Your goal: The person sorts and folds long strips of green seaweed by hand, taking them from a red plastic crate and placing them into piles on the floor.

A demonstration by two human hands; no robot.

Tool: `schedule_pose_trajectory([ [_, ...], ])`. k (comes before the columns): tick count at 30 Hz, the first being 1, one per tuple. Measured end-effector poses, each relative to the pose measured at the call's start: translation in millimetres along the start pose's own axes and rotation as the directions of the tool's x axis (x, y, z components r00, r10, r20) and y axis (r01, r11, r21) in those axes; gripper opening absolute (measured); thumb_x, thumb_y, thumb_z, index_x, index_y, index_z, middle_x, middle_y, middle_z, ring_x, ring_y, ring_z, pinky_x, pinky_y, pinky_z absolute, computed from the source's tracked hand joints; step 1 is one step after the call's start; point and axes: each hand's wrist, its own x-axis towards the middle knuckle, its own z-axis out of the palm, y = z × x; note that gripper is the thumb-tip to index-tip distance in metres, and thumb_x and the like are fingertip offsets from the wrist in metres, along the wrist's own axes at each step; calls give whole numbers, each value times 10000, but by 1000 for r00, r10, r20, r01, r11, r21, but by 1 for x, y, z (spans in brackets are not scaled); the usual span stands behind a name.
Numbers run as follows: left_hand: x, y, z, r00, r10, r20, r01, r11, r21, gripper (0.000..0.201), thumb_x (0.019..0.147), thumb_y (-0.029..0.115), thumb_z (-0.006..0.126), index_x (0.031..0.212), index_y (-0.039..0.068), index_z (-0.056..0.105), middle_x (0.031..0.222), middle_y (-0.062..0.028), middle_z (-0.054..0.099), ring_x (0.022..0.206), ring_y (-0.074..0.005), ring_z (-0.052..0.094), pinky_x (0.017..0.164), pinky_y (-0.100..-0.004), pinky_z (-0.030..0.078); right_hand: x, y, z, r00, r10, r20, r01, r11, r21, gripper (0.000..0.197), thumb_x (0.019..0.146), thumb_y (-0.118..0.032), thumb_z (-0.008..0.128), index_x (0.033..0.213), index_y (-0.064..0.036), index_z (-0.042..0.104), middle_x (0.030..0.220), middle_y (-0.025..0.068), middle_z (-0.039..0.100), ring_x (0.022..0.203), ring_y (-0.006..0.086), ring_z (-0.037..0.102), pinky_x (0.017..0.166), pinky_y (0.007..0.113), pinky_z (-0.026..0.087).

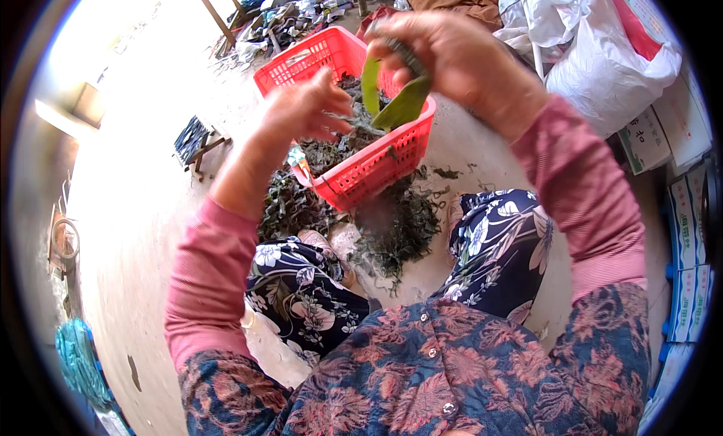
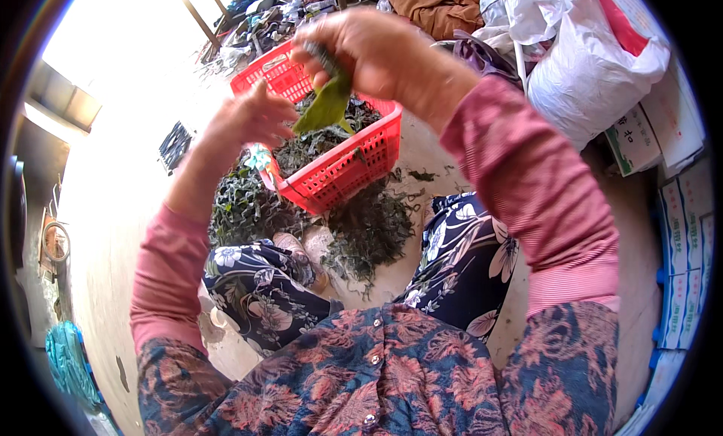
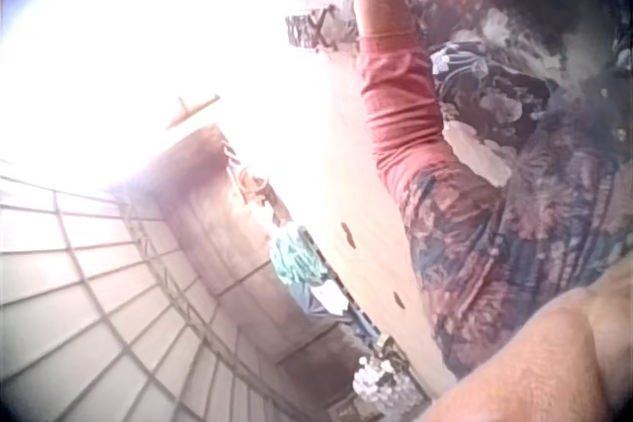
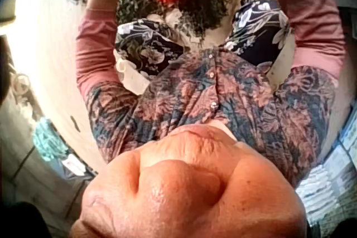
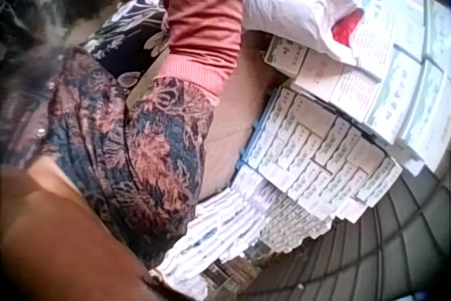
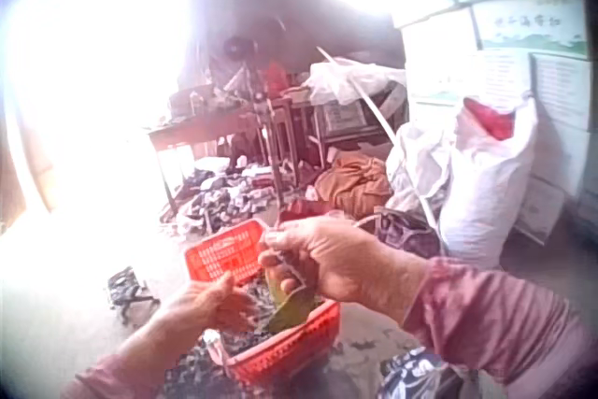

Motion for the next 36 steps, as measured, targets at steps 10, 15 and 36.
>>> schedule_pose_trajectory([
  [10,-16,-43,29,986,165,0,-86,515,-853,412,898,388,356,1041,35,513,919,-94,589,795,-191,568,708,-339,461,-4,69,28,958,88,272,-140,974,177,195,723,-18,539,916,13,531,808,73,576,662,139,538,614,250,444],
  [15,-5,-40,19,960,90,-266,-273,529,-803,268,874,222,452,1032,13,509,958,-178,583,899,-275,569,782,-388,466,-5,90,17,921,282,270,-308,949,60,177,754,-88,603,907,-27,538,809,20,569,659,97,563,607,243,488],
  [36,-30,-53,46,993,-114,-42,30,561,-828,477,873,448,368,877,8,552,825,-133,613,764,-260,619,645,-415,523,-17,97,10,961,120,247,-86,986,-145,478,765,-96,543,1208,21,408,1004,42,539,848,84,499,762,212,409],
])
